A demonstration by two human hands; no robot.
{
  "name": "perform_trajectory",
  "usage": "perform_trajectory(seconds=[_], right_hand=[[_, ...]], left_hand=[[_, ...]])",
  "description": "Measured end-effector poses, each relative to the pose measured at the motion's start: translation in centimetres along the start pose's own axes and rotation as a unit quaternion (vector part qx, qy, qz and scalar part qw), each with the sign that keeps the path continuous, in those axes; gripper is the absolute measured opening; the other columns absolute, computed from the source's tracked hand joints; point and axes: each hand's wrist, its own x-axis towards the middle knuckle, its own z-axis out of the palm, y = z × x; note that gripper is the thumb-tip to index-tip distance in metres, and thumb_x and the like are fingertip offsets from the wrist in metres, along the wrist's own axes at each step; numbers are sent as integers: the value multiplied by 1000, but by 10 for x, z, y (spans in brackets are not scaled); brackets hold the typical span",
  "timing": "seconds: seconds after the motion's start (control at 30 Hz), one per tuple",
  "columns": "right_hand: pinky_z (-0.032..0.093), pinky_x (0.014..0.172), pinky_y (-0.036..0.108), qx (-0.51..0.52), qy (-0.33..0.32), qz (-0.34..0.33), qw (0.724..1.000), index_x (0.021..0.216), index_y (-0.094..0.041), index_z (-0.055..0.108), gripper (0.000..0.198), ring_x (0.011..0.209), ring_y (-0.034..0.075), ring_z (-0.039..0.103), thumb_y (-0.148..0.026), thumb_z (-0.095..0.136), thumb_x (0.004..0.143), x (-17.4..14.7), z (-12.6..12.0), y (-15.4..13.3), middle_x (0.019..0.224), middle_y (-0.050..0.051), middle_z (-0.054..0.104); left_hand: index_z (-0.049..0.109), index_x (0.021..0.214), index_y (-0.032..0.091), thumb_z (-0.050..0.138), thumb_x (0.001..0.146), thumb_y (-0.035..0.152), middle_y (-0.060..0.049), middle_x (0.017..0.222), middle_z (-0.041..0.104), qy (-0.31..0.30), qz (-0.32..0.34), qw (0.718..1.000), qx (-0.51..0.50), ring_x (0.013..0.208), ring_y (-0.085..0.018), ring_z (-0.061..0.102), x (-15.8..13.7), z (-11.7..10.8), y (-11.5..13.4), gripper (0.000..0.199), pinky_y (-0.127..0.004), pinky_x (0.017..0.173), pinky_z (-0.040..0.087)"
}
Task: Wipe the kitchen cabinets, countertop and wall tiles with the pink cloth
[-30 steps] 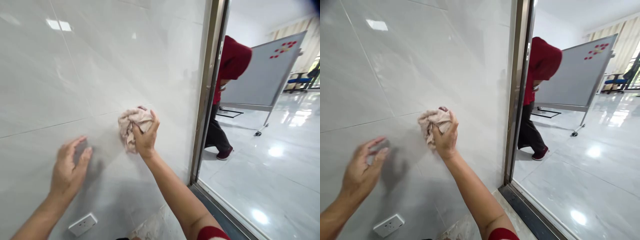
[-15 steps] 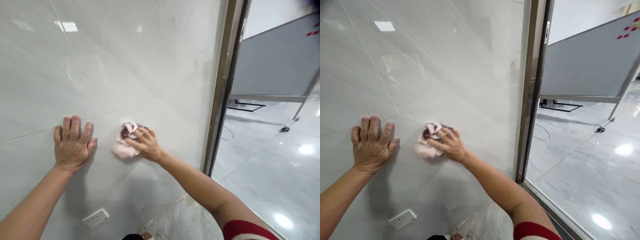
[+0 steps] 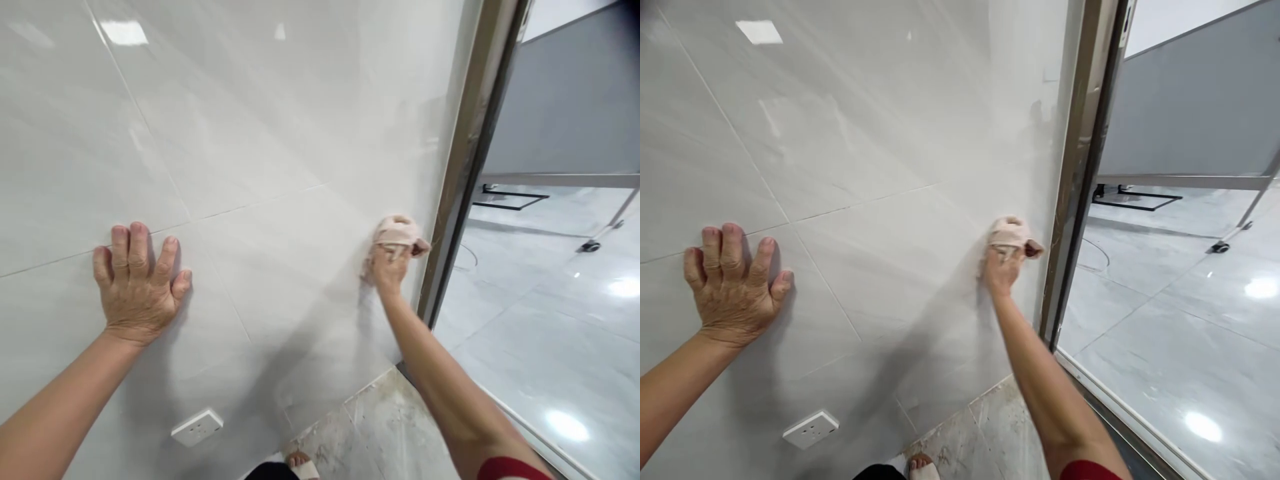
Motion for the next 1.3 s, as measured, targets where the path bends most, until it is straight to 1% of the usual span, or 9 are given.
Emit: perform_trajectory(seconds=[0.13,0.33,0.47,0.57,0.7,0.87,1.07,1.17,1.3], right_hand=[[40,109,57,110,34,-249,962,135,-20,48,58,138,35,42,-50,58,86,-91,21,-79,144,20,44],[25,117,60,112,-134,-544,821,110,-30,64,22,151,35,22,-38,65,90,-147,14,-168,145,9,49],[27,117,57,76,-106,-467,875,111,-21,63,24,147,33,31,-35,59,92,-94,9,-137,145,15,50],[42,105,54,2,-91,-245,965,104,-17,60,33,126,35,52,-42,63,83,-38,1,-86,125,20,59],[52,83,50,-50,-66,-74,994,100,-16,57,40,102,34,59,-47,64,75,7,-11,-47,102,17,61],[40,103,54,-45,-59,-262,962,117,-10,58,48,128,39,46,-36,63,77,-42,-8,-79,124,24,57],[35,105,48,11,-205,-564,800,102,-18,63,17,132,30,44,-19,58,86,-133,1,-99,131,14,59],[43,98,44,54,-165,-458,872,104,-17,59,19,113,28,54,-22,57,86,-119,2,-77,118,15,62],[47,96,47,69,-83,-306,946,134,-11,42,62,111,30,55,-34,61,80,-74,-4,-53,120,19,58]], left_hand=[[25,159,28,63,91,36,-10,171,7,27,29,999,20,157,-36,5,1,-1,0,78,-62,121,10],[23,159,33,65,89,37,-10,170,10,20,21,999,21,157,-36,8,1,-4,-1,82,-62,122,11],[35,154,30,66,87,40,-10,170,12,14,5,1000,8,157,-37,10,1,-3,-2,75,-61,122,11],[42,151,29,67,86,41,-9,170,15,4,-21,999,-24,157,-36,10,1,-1,-1,70,-61,122,8],[45,149,28,68,86,42,-10,169,19,3,-48,996,-69,157,-35,9,0,0,0,68,-61,122,3],[44,149,28,68,86,40,-8,170,16,6,-31,997,-66,157,-34,8,-1,1,-1,69,-59,123,3],[51,144,29,67,84,43,-6,169,20,4,-48,997,-57,157,-34,11,1,-1,0,64,-57,124,6],[58,137,31,69,82,46,-8,167,27,-3,-79,992,-102,156,-35,14,2,-2,1,59,-58,124,5],[56,138,34,68,83,46,-7,167,25,-11,-82,990,-110,156,-35,12,2,0,1,57,-61,124,2]])
